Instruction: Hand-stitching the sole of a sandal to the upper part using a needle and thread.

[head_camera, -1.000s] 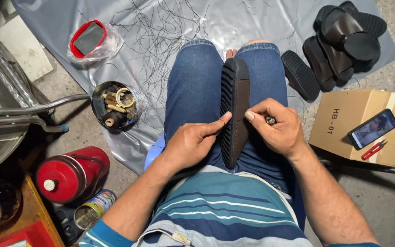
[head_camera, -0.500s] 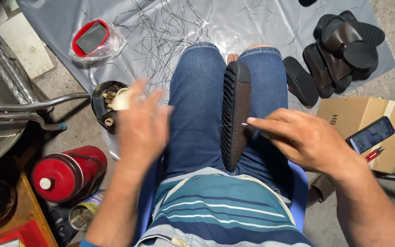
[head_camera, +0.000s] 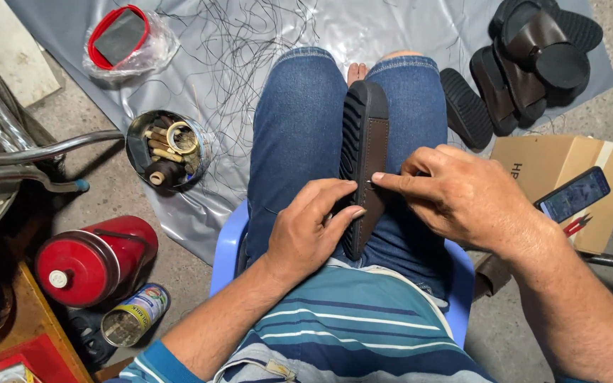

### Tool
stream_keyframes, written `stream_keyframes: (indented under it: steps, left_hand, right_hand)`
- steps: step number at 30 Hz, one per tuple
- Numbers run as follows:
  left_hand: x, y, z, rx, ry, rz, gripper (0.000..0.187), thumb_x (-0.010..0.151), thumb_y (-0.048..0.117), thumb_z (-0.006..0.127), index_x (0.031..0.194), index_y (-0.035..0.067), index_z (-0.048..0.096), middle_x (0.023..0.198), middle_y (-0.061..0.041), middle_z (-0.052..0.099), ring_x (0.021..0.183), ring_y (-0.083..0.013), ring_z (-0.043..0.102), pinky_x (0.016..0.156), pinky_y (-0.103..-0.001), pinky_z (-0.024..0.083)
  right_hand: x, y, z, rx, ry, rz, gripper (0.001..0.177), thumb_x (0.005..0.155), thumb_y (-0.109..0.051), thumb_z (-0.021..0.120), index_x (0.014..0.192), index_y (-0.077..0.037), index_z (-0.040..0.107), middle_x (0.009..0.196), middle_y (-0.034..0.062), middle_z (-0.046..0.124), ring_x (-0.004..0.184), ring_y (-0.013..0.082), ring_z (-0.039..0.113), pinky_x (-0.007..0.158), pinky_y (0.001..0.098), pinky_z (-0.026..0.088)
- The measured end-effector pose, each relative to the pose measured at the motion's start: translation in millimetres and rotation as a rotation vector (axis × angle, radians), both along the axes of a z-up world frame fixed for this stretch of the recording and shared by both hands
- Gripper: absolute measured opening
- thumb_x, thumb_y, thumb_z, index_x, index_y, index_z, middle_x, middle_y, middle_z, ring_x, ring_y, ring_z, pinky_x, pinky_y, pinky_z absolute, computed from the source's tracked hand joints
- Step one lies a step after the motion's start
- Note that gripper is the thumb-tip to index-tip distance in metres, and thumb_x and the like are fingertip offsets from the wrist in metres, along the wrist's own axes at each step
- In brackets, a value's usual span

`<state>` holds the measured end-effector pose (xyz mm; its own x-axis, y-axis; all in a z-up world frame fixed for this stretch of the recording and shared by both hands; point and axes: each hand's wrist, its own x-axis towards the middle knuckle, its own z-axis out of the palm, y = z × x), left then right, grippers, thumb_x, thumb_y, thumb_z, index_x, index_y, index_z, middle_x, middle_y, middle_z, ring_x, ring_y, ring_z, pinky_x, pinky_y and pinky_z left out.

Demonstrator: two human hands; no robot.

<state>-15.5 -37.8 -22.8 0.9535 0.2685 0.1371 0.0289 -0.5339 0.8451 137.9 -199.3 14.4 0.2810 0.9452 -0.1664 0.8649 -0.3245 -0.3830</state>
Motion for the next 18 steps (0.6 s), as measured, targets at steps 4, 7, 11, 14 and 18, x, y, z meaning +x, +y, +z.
stream_keyframes:
  steps: [4, 7, 11, 14, 18]
  left_hand:
    - [-5, -6, -10, 0.042, -0.067, 0.043, 0.029, 0.085, 0.016, 0.066, 0.112, 0.012, 0.057, 0.106, -0.007, 0.061, 0.087, -0.0152, 0.064, 0.070, -0.025, 0.055]
    - [-7, -10, -18, 0.075, -0.086, 0.045, 0.033, 0.088, 0.015, 0.065, 0.119, 0.018, 0.054, 0.109, -0.007, 0.060, 0.082, -0.0137, 0.063, 0.061, -0.024, 0.054]
    - [-8, -11, -15, 0.070, -0.107, 0.048, 0.027, 0.089, 0.013, 0.063, 0.115, 0.013, 0.057, 0.108, -0.008, 0.060, 0.091, -0.0178, 0.064, 0.066, -0.027, 0.056]
    - [-8, -8, -17, 0.042, -0.133, 0.037, 0.028, 0.087, 0.012, 0.065, 0.114, 0.013, 0.057, 0.107, -0.009, 0.060, 0.092, -0.0189, 0.065, 0.070, -0.028, 0.058]
    - [-10, -8, -23, -0.001, -0.165, 0.033, 0.033, 0.086, 0.008, 0.068, 0.116, 0.012, 0.055, 0.107, -0.012, 0.060, 0.094, -0.0215, 0.065, 0.076, -0.028, 0.059]
  right_hand:
    - [-7, 6, 9, -0.083, -0.130, 0.008, 0.039, 0.081, -0.022, 0.056, 0.119, -0.031, 0.057, 0.087, -0.0010, 0.051, 0.070, 0.0196, 0.050, 0.034, 0.0336, 0.046]
    - [-23, 13, 19, -0.128, -0.272, -0.037, 0.036, 0.081, -0.024, 0.054, 0.116, -0.028, 0.059, 0.084, -0.0026, 0.051, 0.067, 0.0197, 0.050, 0.036, 0.0338, 0.047]
    - [-28, 18, 20, -0.165, -0.311, -0.044, 0.036, 0.080, -0.029, 0.053, 0.116, -0.026, 0.058, 0.085, -0.0019, 0.050, 0.069, 0.0201, 0.050, 0.036, 0.0345, 0.049]
    - [-4, 8, -6, 0.212, 0.043, -0.017, 0.026, 0.081, -0.011, 0.062, 0.106, -0.017, 0.064, 0.083, 0.0022, 0.057, 0.071, 0.0210, 0.055, 0.058, 0.0316, 0.045]
    - [-6, 16, -8, 0.342, 0.206, -0.030, 0.019, 0.081, -0.005, 0.060, 0.099, -0.009, 0.063, 0.081, 0.0053, 0.059, 0.070, 0.0196, 0.057, 0.064, 0.0301, 0.045]
